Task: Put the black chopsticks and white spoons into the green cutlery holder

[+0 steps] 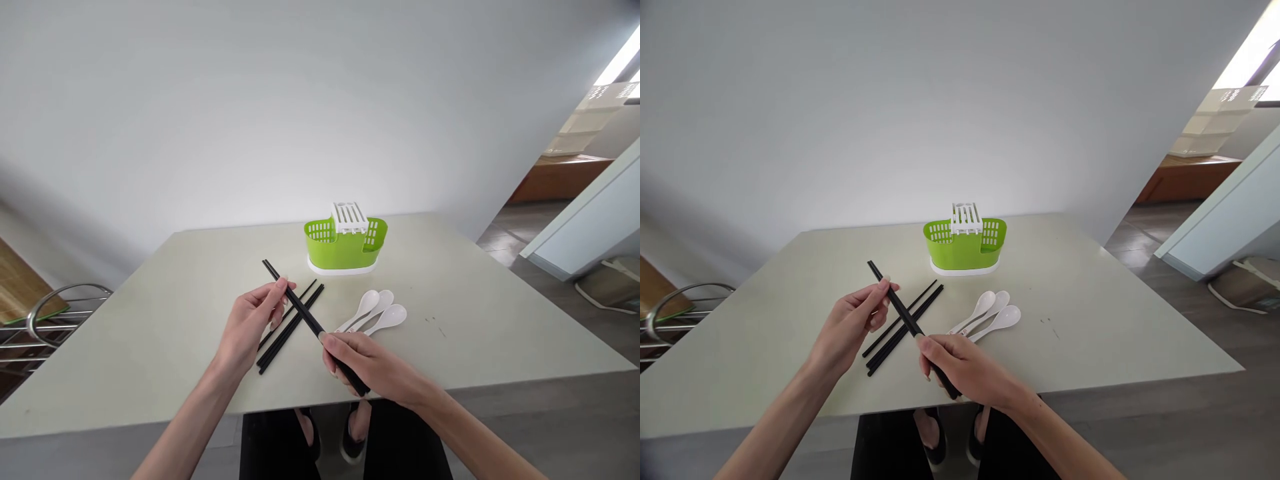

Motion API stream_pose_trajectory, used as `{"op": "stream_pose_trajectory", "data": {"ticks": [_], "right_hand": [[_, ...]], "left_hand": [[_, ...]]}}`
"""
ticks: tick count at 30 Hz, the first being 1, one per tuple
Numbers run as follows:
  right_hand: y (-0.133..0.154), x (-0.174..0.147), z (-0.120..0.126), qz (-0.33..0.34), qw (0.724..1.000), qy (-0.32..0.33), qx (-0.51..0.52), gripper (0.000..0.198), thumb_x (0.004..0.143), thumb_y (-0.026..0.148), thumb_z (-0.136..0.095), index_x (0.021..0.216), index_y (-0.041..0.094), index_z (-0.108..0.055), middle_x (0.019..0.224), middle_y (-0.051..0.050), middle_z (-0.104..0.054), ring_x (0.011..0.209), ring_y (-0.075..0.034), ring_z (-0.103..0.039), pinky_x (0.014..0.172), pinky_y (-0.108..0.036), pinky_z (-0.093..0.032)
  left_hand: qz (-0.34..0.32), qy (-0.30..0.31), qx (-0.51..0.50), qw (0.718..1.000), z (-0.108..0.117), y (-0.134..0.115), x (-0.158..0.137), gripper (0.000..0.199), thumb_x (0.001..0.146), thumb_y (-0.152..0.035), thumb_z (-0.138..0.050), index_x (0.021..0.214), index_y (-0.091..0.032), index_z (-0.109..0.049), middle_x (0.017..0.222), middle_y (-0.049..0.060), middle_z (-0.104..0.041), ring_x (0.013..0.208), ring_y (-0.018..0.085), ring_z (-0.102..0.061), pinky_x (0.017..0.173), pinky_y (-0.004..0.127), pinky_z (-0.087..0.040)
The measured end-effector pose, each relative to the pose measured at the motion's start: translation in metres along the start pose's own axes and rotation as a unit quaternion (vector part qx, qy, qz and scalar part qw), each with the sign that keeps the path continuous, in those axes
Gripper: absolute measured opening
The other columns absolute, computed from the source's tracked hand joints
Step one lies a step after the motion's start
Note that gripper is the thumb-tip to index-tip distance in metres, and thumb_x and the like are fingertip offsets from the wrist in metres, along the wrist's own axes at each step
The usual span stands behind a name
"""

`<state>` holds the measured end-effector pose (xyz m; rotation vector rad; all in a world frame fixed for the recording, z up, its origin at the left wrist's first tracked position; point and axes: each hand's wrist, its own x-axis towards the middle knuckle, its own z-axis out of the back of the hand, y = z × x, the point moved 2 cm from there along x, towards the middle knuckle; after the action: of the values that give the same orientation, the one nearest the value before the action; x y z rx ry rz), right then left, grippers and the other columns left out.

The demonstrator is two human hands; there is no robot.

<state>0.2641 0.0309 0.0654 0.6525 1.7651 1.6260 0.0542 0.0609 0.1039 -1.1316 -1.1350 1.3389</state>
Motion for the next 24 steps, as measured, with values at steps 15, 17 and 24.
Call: {"op": "stream_pose_trajectory", "data": {"ticks": [15,17,24], "right_hand": [[-0.021,0.005,0.003,-0.026,0.997,0.004,0.078,0.060,0.100,0.075,-0.048,0.071,0.024,-0.036,0.061,0.009,-0.027,0.052,-0.009,-0.023,0.046,-0.021,-0.034],[-0.022,0.004,0.004,-0.028,0.996,0.003,0.082,0.061,0.099,0.077,-0.049,0.071,0.024,-0.035,0.061,0.009,-0.027,0.052,-0.009,-0.023,0.046,-0.021,-0.033],[-0.025,0.003,0.009,-0.036,0.996,0.006,0.080,0.063,0.098,0.080,-0.047,0.070,0.025,-0.035,0.060,0.009,-0.027,0.052,-0.008,-0.023,0.047,-0.022,-0.034]], "left_hand": [[0.025,0.021,0.008,0.999,-0.004,0.006,0.001,0.050,0.082,-0.069,-0.077,0.066,-0.021,-0.070,0.057,-0.001,-0.052,0.072,0.018,-0.058,0.076,0.030,-0.045],[0.033,0.037,0.017,0.999,-0.005,0.007,0.001,0.049,0.082,-0.069,-0.077,0.075,-0.020,-0.074,0.058,-0.002,-0.053,0.065,0.015,-0.053,0.073,0.029,-0.045],[0.054,0.087,0.023,0.995,-0.009,0.008,0.004,0.049,0.083,-0.066,-0.077,0.083,-0.017,-0.077,0.062,-0.002,-0.054,0.058,0.012,-0.045,0.062,0.027,-0.040]]}}
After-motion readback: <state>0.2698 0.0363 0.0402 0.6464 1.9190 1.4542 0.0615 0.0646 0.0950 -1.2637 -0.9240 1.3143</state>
